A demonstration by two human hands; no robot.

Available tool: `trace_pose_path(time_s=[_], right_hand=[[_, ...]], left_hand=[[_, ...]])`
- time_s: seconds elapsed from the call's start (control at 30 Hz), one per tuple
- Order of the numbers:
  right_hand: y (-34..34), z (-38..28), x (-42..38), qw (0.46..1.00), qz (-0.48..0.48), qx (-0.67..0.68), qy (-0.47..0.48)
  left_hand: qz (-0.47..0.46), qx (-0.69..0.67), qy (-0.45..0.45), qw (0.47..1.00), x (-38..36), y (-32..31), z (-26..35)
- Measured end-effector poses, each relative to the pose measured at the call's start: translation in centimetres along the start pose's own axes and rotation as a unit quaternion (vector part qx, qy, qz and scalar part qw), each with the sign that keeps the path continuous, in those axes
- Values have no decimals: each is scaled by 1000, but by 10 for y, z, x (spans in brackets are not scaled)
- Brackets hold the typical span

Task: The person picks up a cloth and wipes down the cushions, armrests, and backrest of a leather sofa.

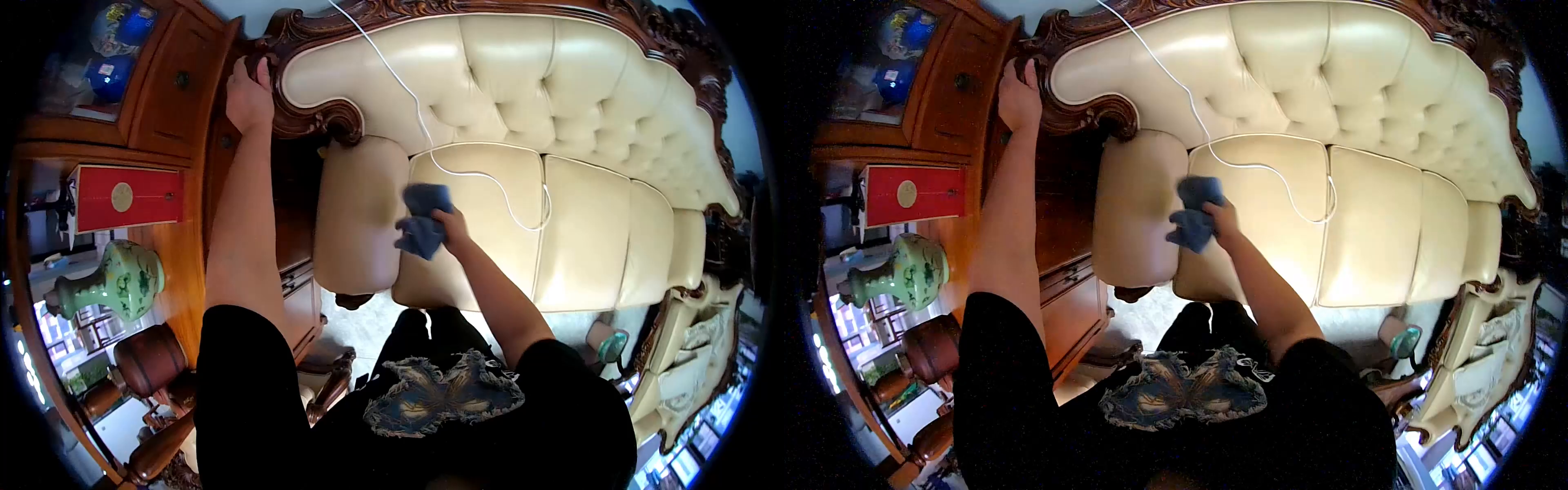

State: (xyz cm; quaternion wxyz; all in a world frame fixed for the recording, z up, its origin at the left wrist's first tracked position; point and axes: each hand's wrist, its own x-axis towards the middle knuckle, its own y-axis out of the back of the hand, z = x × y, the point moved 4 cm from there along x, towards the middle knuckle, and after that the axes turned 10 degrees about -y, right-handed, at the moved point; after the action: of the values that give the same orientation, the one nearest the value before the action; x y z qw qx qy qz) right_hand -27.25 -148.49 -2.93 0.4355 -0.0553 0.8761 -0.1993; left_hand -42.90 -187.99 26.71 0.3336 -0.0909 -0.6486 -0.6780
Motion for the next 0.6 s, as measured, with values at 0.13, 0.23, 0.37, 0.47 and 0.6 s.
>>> trace_pose_path(time_s=[0.13,0.23,0.37,0.47,0.6], right_hand=[[111,24,-115,967,-43,206,-146],[143,29,-182,977,-1,199,-80],[157,42,-222,978,23,201,-49],[148,34,-231,979,34,193,-59],[142,0,-223,980,9,197,-15]], left_hand=[[32,-11,-21,999,-1,-8,-8],[-10,-29,7,1000,-1,-2,-5],[-46,-67,8,997,1,5,-2],[-53,-66,15,996,1,8,-1],[-45,-68,25,996,-1,-3,-8]])
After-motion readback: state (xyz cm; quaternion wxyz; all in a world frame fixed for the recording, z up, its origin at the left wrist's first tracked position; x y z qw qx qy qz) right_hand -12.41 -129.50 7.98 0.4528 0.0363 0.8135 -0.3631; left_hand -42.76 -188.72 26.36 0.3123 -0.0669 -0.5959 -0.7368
